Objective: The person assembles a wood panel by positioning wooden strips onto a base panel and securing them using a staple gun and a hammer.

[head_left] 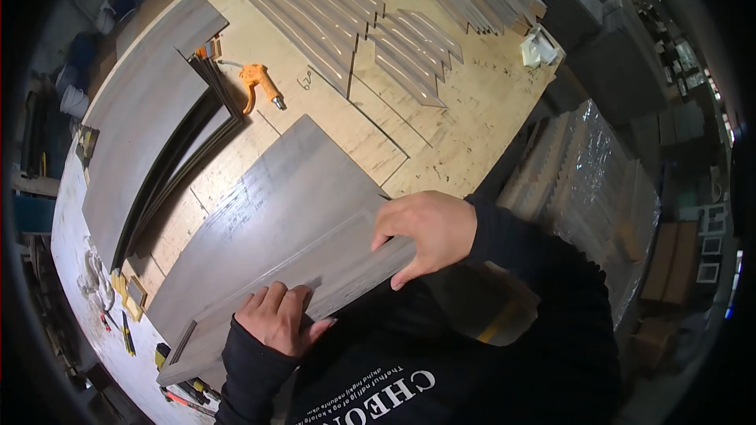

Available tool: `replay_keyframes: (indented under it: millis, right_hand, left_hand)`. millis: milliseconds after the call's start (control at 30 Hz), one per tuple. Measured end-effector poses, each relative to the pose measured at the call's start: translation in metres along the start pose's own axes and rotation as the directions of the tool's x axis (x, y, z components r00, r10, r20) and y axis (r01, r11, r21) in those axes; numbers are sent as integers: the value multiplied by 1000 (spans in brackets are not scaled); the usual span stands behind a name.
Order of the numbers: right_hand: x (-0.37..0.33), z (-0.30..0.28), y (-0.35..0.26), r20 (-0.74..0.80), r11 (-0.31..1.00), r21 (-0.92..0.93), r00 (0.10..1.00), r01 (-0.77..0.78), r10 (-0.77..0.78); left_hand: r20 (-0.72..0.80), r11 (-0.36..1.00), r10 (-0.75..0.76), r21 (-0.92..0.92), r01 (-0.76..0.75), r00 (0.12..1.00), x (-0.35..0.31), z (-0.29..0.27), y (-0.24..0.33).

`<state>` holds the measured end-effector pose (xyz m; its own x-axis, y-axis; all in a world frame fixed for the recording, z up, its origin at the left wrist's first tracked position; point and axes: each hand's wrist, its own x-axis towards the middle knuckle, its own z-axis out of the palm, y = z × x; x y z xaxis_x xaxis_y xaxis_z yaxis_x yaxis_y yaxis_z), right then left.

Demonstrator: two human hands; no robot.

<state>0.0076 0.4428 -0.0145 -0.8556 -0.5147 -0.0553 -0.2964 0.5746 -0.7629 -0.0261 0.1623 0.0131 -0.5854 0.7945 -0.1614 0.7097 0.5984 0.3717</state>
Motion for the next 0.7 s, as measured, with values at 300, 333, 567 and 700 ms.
replay_keyframes:
  millis: [300,333,567,700]
  right_hand:
    - [-3,3,1,8,999,29,999,-44,44]
    - [-3,3,1,0,998,40,999,-48,48]
    - [-2,5,1,-31,997,55,998,-58,59]
    - [0,4,0,-46,998,6,997,-56,57]
  left_hand:
    - [-30,989,-11,149,16,999,-3,10,4]
    - [-28,989,-11,147,15,1000,-4,10,4]
    - [-73,978,3,208,12,997,-4,14,3]
    - [-98,975,17,224,5,995,-4,13,1]
